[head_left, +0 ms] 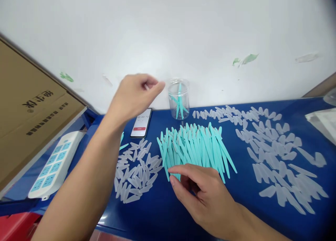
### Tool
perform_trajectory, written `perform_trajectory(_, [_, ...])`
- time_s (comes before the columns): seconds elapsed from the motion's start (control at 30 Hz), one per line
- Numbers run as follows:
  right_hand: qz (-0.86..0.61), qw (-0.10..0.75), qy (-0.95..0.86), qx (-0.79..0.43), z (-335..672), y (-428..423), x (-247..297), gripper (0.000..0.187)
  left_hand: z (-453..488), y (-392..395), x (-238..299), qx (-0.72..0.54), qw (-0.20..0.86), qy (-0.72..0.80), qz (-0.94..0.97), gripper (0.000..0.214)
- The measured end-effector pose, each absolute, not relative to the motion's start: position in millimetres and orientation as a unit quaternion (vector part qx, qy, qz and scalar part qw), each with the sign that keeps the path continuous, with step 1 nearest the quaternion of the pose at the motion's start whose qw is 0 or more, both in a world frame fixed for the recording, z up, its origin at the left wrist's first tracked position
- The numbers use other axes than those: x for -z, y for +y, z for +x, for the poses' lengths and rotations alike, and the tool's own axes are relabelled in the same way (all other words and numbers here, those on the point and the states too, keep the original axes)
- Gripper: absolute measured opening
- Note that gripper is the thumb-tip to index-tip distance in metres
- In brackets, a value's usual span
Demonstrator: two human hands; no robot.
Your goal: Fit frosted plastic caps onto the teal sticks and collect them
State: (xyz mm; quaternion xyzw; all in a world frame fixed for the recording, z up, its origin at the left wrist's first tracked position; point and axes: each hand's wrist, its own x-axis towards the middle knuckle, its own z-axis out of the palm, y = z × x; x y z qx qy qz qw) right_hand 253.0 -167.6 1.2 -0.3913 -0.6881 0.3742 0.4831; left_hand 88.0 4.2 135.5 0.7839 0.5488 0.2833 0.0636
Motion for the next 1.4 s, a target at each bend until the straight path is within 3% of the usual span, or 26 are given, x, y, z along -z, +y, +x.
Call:
perform_trajectory(0.2, [-0.429,0.415,-0.735,-0.322,252.2,-166.9,2.2,0.021,-16.1,-74.3,-72.3,-0.121,0.129,0.644,0.744,0.041])
perform_trajectory(0.47, [-0.409,0.051,-0.901,-0.132,216.7,-92.9,-31.5,0.015,-99.5,-113.2,-15.1,-0.101,0.002,0.756,0.647,0.053])
perform_trajectory(0.6, [-0.364,-0.004,-0.922,-0.131,185.1,-47.4,-30.4,0.025,-117.1,-108.8,-3.1,-0.087,0.001,0.758,0.646,0.05])
perform_trajectory(0.7, [-0.34,-0.03,-0.93,-0.136,172.9,-29.0,-23.2,0.016,-120.1,-108.1,3.1,-0.092,0.002,0.754,0.651,0.049])
perform_trajectory(0.8, [-0.325,-0.035,-0.934,-0.146,171.3,-21.5,-19.1,0.006,-120.8,-109.1,5.5,-0.102,0.01,0.749,0.655,0.048])
perform_trajectory(0.93, [-0.309,-0.004,-0.934,-0.18,176.1,-18.4,-16.2,0.023,-121.1,-108.2,4.4,-0.126,0.038,0.737,0.663,0.044])
perform_trajectory(1.1, [-0.309,0.048,-0.918,-0.246,185.2,-16.6,-20.9,0.032,-115.3,-116.5,-8.8,-0.174,0.071,0.739,0.647,0.044])
perform_trajectory(1.23, [-0.317,0.116,-0.889,-0.31,210.3,-25.8,-39.1,0.019,-96.4,-134.4,-29.1,-0.222,0.104,0.719,0.65,0.046])
perform_trajectory(1.4, [-0.362,0.229,-0.763,-0.484,262.7,-60.2,-48.8,0.019,-54.9,-141.9,-42.8,-0.274,0.23,0.63,0.689,0.03])
